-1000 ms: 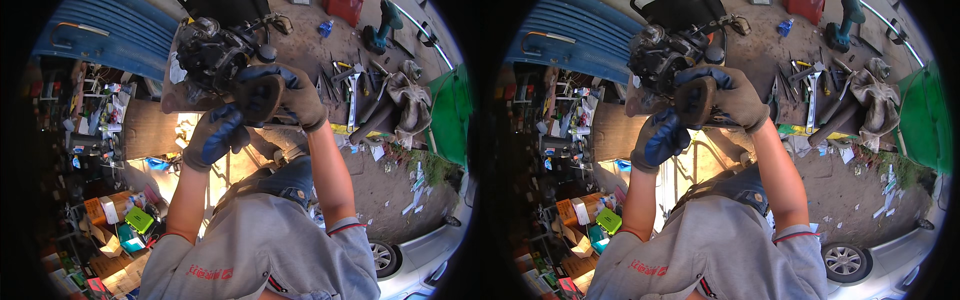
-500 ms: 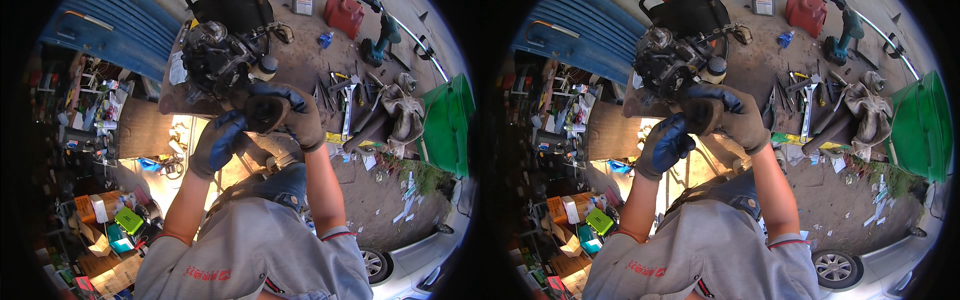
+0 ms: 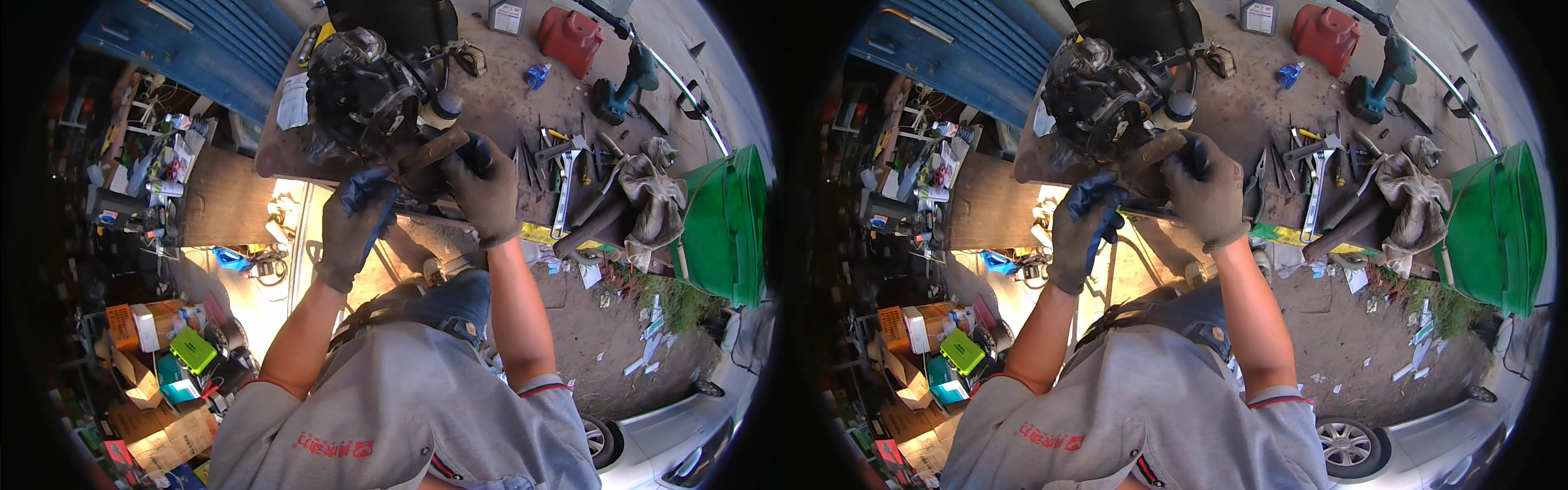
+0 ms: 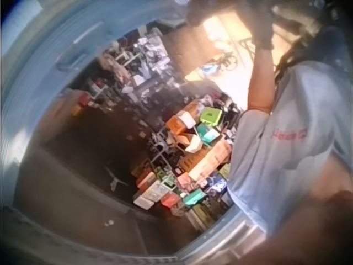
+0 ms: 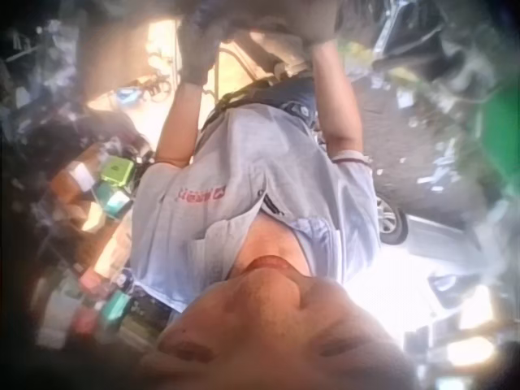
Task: The person works on a small engine mounted on a workbench, using a wrench to tighten bolts and adjusting components. They handle a green bucket and various tools while assembling parts of the engine.
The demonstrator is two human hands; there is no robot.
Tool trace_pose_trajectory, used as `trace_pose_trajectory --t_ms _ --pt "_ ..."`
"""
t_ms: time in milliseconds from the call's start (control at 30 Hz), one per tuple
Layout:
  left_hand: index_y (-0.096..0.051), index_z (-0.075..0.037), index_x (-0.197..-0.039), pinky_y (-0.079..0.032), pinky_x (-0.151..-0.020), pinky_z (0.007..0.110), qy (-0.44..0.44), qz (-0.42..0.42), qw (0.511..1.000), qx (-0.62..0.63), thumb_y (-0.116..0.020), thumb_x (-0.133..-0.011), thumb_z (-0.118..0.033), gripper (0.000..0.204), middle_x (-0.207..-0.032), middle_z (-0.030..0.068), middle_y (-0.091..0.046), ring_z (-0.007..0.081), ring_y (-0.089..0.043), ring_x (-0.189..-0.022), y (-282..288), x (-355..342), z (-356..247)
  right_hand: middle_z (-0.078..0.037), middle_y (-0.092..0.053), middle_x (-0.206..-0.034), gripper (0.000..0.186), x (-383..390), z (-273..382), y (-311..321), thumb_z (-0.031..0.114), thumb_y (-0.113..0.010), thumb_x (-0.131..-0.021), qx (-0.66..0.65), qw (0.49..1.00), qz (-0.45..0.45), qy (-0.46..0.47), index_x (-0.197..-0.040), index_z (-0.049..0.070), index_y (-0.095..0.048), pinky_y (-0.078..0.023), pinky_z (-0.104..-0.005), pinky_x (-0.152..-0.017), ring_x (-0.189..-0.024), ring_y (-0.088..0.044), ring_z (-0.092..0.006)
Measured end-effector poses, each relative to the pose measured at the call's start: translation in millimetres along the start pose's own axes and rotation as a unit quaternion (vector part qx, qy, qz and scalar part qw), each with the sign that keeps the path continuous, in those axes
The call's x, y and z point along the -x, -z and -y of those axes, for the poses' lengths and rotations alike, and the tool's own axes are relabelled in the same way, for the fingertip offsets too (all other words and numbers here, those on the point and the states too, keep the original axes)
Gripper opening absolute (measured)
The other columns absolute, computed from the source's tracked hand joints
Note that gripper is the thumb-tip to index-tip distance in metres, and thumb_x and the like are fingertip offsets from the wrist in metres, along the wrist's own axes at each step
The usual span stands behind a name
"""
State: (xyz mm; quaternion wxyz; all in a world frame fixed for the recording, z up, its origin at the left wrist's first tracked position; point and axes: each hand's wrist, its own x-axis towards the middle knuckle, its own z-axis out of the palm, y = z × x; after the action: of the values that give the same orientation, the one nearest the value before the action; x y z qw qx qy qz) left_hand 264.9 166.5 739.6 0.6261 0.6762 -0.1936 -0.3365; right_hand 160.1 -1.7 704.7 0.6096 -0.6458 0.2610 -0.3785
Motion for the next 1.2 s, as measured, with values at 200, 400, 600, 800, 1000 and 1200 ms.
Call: trace_pose_trajectory --t_ms 200,400,600,800,1000,1200 --pt "-0.044 -0.007 -0.147 -0.055 -0.08 0.029 -0.307 -0.083 0.924 -0.21 -0.077 -0.087 -0.002 0.068 -0.138 0.0104 -0.051 0.0165 -0.061 -0.105 7.6 -25.3 14.9 -0.021 -0.072 -0.088 0.027 -23.3 11.0 -5.1 0.021 -0.073 -0.082 0.121 0.992 0.03 -0.002 -0.102 0.003 -0.073 -0.056 -0.0418 -0.077 -0.083 -0.072 -0.0363" --pt "-0.041 -0.013 -0.152 -0.05 -0.103 0.042 -0.445 -0.057 0.768 -0.456 -0.081 -0.082 -0.012 0.082 -0.146 0.0145 -0.042 0.0315 -0.051 -0.131 7.0 -42.0 -17.1 -0.02 -0.072 -0.09 0.029 -37.6 9.0 -12.1 0.031 -0.07 -0.083 0.202 0.976 0.049 0.058 -0.098 0.006 -0.071 -0.054 -0.0489 -0.078 -0.088 -0.069 -0.0411" --pt "-0.046 -0.017 -0.15 -0.045 -0.108 0.047 -0.441 -0.066 0.739 -0.505 -0.081 -0.082 -0.017 0.076 -0.145 0.0157 -0.043 0.0358 -0.044 -0.137 4.5 -55.7 -9.5 -0.019 -0.072 -0.091 0.029 -44.2 -0.1 -17.0 0.032 -0.07 -0.084 0.221 0.969 0.051 0.093 -0.099 0.007 -0.07 -0.054 -0.0498 -0.079 -0.089 -0.069 -0.0401" --pt "-0.048 -0.017 -0.148 -0.045 -0.108 0.048 -0.433 -0.062 0.743 -0.506 -0.083 -0.08 -0.02 0.076 -0.143 0.0151 -0.044 0.0357 -0.046 -0.133 9.6 -63.7 -5.7 -0.019 -0.072 -0.094 0.031 -42.7 -6.5 -15.1 0.031 -0.07 -0.086 0.116 0.986 0.043 0.111 -0.106 0.007 -0.071 -0.054 -0.0478 -0.08 -0.092 -0.069 -0.0395" --pt "-0.047 -0.016 -0.145 -0.046 -0.106 0.049 -0.434 -0.089 0.725 -0.528 -0.084 -0.077 -0.021 0.078 -0.141 0.0159 -0.046 0.0365 -0.049 -0.132 5.3 -62.8 -6.1 -0.019 -0.071 -0.096 0.031 -42.5 -7.7 -7.7 0.031 -0.069 -0.087 0.09 0.987 0.053 0.12 -0.107 0.008 -0.072 -0.054 -0.0472 -0.08 -0.093 -0.069 -0.039" --pt "-0.051 -0.012 -0.142 -0.049 -0.102 0.047 -0.445 -0.08 0.738 -0.5 -0.083 -0.081 -0.02 0.07 -0.134 0.016 -0.052 0.0367 -0.055 -0.126 -0.3 -60.1 -15.5 -0.015 -0.07 -0.093 0.028 -42.6 -6.7 -11.9 0.032 -0.068 -0.088 0.143 0.973 0.006 0.182 -0.104 0.01 -0.073 -0.055 -0.0468 -0.078 -0.088 -0.068 -0.0372"
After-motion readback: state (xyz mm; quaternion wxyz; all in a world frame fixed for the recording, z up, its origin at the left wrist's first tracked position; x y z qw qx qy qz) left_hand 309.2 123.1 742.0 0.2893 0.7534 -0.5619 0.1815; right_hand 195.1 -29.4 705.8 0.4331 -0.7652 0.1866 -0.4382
